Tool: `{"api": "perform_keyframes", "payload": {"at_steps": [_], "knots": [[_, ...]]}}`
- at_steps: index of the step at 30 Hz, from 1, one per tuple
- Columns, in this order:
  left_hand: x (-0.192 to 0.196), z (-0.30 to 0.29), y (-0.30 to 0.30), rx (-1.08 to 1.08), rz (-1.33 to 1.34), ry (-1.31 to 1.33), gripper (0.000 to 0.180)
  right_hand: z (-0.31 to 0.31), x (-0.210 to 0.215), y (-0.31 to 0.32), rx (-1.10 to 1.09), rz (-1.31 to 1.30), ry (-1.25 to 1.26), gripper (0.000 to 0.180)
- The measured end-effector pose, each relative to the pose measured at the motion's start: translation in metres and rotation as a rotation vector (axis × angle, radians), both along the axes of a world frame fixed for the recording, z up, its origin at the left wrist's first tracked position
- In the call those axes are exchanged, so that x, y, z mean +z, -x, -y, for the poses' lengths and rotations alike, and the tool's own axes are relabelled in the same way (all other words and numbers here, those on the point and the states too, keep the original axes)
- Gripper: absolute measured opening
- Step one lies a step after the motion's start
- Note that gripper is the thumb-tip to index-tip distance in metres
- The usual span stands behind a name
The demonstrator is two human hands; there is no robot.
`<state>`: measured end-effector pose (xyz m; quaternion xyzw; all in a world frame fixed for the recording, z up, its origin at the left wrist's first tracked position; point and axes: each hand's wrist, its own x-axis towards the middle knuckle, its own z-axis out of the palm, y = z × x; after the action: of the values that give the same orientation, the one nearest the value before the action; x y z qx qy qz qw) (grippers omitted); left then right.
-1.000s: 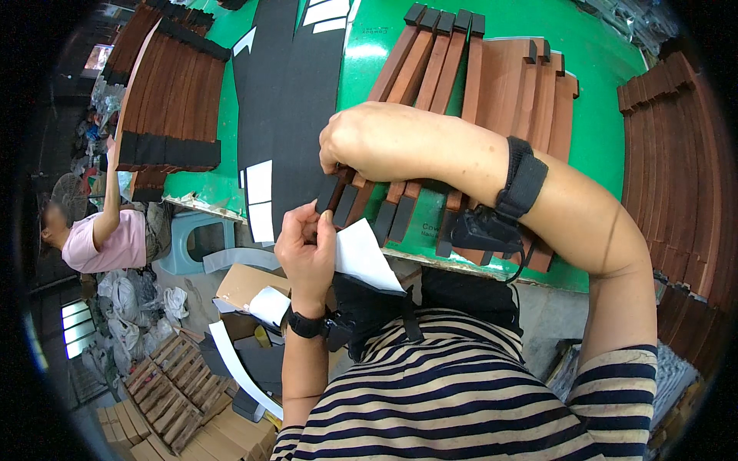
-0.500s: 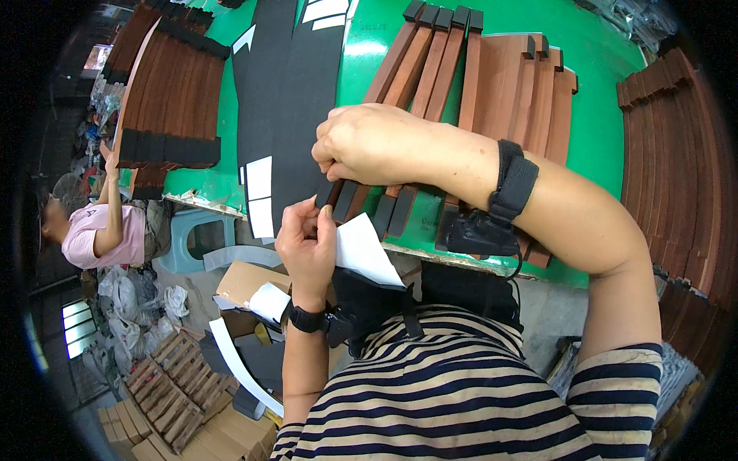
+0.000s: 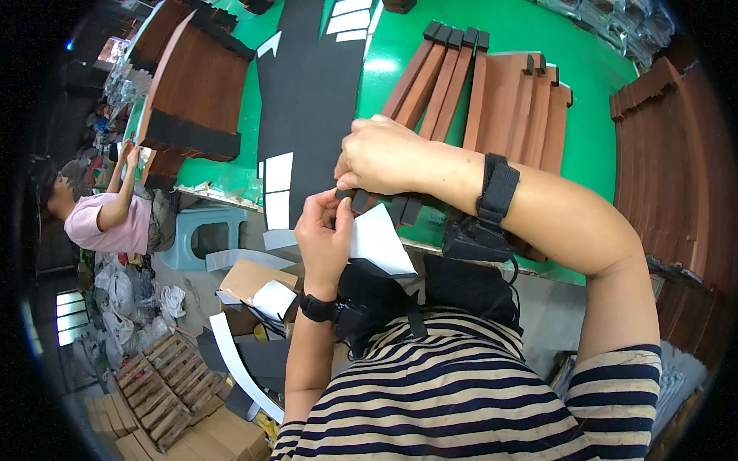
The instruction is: Applying black adhesive strips and end caps to wooden slats on a factory workbench.
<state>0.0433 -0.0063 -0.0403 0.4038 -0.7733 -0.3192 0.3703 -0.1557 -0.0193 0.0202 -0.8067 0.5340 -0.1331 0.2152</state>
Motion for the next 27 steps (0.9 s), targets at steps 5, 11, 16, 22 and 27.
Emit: {"api": "perform_keyframes", "payload": {"at_steps": [5, 11, 16, 22, 27], "knots": [[0.001, 0.002, 0.0, 0.001, -0.039, -0.05, 0.02, 0.005, -0.005, -0.001, 0.009, 0.011, -0.024, 0.035], [-0.006, 0.001, -0.001, 0.002, -0.038, -0.036, 0.021, 0.001, -0.004, -0.003, -0.007, -0.058, 0.04, 0.037], [-0.006, 0.003, -0.006, -0.02, -0.083, -0.108, 0.026, 0.007, -0.018, -0.004, 0.031, -0.031, 0.079, 0.051], [0.003, 0.002, -0.013, -0.066, -0.017, -0.1, 0.026, -0.048, 0.042, 0.047, -0.193, 0.344, 0.351, 0.041], [0.014, 0.019, -0.029, 0.026, 0.177, 0.066, 0.018, -0.149, 0.051, 0.077, -0.606, -0.018, 0.279, 0.042]]}}
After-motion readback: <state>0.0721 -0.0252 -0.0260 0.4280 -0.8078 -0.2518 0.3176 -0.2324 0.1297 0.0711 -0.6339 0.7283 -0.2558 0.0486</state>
